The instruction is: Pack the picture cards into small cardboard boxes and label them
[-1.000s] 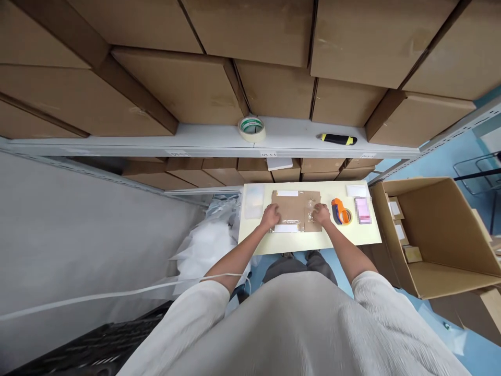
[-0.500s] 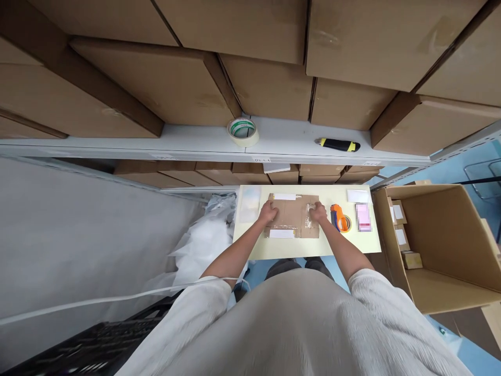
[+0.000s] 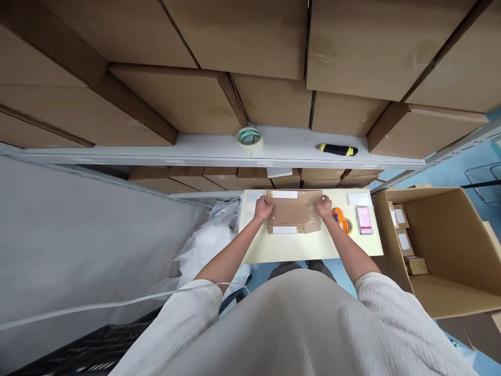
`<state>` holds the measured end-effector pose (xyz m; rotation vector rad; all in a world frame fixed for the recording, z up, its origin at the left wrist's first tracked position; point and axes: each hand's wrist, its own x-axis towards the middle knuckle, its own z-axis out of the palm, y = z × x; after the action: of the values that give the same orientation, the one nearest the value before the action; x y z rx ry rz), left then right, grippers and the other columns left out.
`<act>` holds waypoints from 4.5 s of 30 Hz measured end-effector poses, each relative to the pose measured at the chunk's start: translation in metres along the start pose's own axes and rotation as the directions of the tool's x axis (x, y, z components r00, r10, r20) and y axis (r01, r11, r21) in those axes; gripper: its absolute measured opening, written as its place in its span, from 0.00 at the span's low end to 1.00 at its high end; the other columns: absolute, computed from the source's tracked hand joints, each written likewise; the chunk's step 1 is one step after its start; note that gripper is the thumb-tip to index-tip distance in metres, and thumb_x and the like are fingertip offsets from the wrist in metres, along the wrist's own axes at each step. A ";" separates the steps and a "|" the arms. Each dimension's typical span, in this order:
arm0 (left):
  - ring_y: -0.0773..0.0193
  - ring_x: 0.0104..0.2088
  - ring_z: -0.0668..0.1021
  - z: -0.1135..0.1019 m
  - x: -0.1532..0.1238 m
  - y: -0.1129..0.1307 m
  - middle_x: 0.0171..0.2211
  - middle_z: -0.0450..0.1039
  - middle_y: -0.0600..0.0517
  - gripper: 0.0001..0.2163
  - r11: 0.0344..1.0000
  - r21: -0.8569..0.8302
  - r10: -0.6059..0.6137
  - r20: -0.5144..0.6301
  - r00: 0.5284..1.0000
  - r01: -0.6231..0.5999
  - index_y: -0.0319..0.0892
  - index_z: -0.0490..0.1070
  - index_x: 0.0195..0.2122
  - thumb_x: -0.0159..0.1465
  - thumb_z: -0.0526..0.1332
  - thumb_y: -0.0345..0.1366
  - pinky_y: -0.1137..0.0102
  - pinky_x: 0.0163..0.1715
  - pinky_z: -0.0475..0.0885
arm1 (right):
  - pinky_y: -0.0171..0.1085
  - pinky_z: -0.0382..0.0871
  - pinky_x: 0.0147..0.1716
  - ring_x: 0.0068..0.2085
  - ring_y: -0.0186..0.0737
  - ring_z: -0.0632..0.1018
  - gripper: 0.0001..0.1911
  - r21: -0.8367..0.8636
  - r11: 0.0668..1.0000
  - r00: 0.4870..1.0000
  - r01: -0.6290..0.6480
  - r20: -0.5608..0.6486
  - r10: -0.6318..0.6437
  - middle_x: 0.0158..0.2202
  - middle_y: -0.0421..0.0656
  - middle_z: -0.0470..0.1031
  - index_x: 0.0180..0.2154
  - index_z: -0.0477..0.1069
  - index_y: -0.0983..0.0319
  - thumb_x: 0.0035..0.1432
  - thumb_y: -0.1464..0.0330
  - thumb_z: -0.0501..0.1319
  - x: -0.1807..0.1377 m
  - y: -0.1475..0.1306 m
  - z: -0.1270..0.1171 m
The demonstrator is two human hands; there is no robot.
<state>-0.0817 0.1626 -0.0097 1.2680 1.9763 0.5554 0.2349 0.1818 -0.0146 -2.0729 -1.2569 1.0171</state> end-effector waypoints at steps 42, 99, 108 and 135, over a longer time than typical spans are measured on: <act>0.47 0.71 0.70 -0.032 -0.096 -0.012 0.70 0.65 0.41 0.12 0.837 -0.443 0.386 0.064 0.920 -0.321 0.46 0.79 0.52 0.71 0.64 0.43 0.55 0.67 0.72 | 0.51 0.81 0.51 0.52 0.49 0.80 0.35 0.332 0.898 0.898 0.290 0.231 -0.376 0.60 0.49 0.76 0.62 0.71 0.52 0.52 0.61 0.69 -0.062 -0.024 -0.039; 0.40 0.71 0.67 0.016 -0.085 0.001 0.70 0.68 0.41 0.20 0.783 -0.063 0.619 0.167 0.767 -0.619 0.48 0.75 0.63 0.72 0.63 0.44 0.43 0.73 0.58 | 0.53 0.65 0.70 0.64 0.49 0.75 0.24 0.255 0.915 0.888 0.314 0.261 -0.377 0.61 0.45 0.77 0.53 0.73 0.54 0.52 0.65 0.64 -0.074 0.008 -0.008; 0.41 0.69 0.70 0.042 -0.105 0.011 0.64 0.75 0.43 0.15 0.754 -0.134 0.656 0.217 0.723 -0.643 0.55 0.79 0.58 0.72 0.64 0.43 0.43 0.73 0.55 | 0.54 0.73 0.60 0.58 0.54 0.78 0.23 -0.019 0.968 0.967 0.249 0.063 -0.248 0.63 0.53 0.74 0.59 0.72 0.57 0.63 0.60 0.61 -0.074 0.045 -0.027; 0.40 0.72 0.68 0.050 -0.110 0.011 0.67 0.73 0.40 0.19 0.756 0.045 0.628 0.230 0.743 -0.653 0.53 0.78 0.64 0.74 0.58 0.41 0.42 0.75 0.53 | 0.58 0.61 0.59 0.55 0.65 0.76 0.18 -0.316 0.946 0.996 0.066 -0.042 -0.084 0.45 0.57 0.81 0.49 0.80 0.60 0.66 0.57 0.61 -0.066 0.092 -0.100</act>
<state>-0.0076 0.0664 0.0020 2.0230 1.3810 0.5993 0.3439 0.0783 -0.0006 -2.2490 -1.5398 0.7588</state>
